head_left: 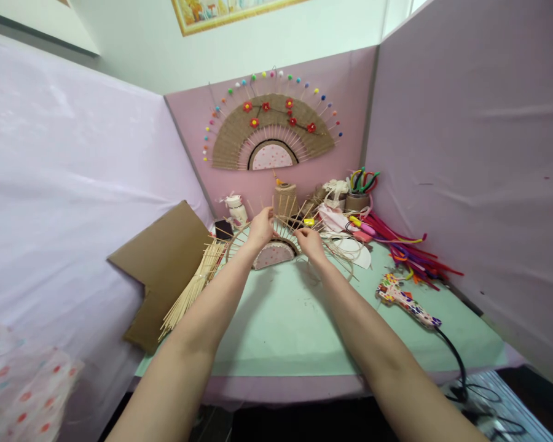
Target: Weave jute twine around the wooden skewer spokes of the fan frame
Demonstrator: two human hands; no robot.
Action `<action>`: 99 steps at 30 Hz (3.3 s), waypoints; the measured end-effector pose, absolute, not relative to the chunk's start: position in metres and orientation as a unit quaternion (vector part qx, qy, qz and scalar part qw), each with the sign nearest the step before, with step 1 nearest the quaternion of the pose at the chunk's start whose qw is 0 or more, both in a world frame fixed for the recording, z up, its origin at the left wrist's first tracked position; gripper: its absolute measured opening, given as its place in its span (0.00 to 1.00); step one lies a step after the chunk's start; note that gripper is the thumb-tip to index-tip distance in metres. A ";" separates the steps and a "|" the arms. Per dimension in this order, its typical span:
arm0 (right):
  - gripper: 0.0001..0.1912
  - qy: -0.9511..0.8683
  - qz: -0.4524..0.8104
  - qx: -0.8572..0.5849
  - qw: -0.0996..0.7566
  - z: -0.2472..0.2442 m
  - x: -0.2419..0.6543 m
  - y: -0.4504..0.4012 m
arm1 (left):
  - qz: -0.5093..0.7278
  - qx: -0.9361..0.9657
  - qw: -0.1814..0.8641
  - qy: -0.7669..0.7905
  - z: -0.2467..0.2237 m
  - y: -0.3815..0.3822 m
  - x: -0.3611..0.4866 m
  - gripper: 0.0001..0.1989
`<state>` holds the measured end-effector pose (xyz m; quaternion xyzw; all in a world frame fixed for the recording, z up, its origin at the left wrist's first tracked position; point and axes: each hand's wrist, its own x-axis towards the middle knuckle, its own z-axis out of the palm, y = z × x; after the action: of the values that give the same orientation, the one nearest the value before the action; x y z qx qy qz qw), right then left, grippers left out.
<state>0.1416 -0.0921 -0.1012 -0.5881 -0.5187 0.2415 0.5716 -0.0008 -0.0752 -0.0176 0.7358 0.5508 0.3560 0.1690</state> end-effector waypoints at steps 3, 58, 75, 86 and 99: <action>0.16 -0.512 0.246 -0.580 0.584 -0.098 0.142 -0.095 | 0.381 0.725 0.138 0.557 -0.018 -0.077 0.002 0.18; 0.10 -0.559 0.181 -0.637 0.498 -0.104 0.149 -0.096 | 0.303 0.795 -0.015 0.525 -0.039 -0.094 -0.004 0.27; 0.13 -0.499 0.174 -0.633 0.566 -0.103 0.161 -0.098 | 0.275 0.777 0.006 0.566 -0.031 -0.081 0.019 0.16; 0.11 -0.468 0.184 -0.615 0.607 -0.096 0.165 -0.104 | 0.322 0.758 0.004 0.567 -0.033 -0.086 0.025 0.14; 0.10 -0.592 0.079 -0.533 0.599 -0.053 0.190 -0.105 | 0.339 0.740 -0.017 0.581 -0.035 -0.088 0.031 0.13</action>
<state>0.1899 -0.1051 -0.0530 -0.5329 -0.5921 0.0789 0.5994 0.0312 -0.0879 -0.0348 0.7401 0.5808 0.3387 -0.0170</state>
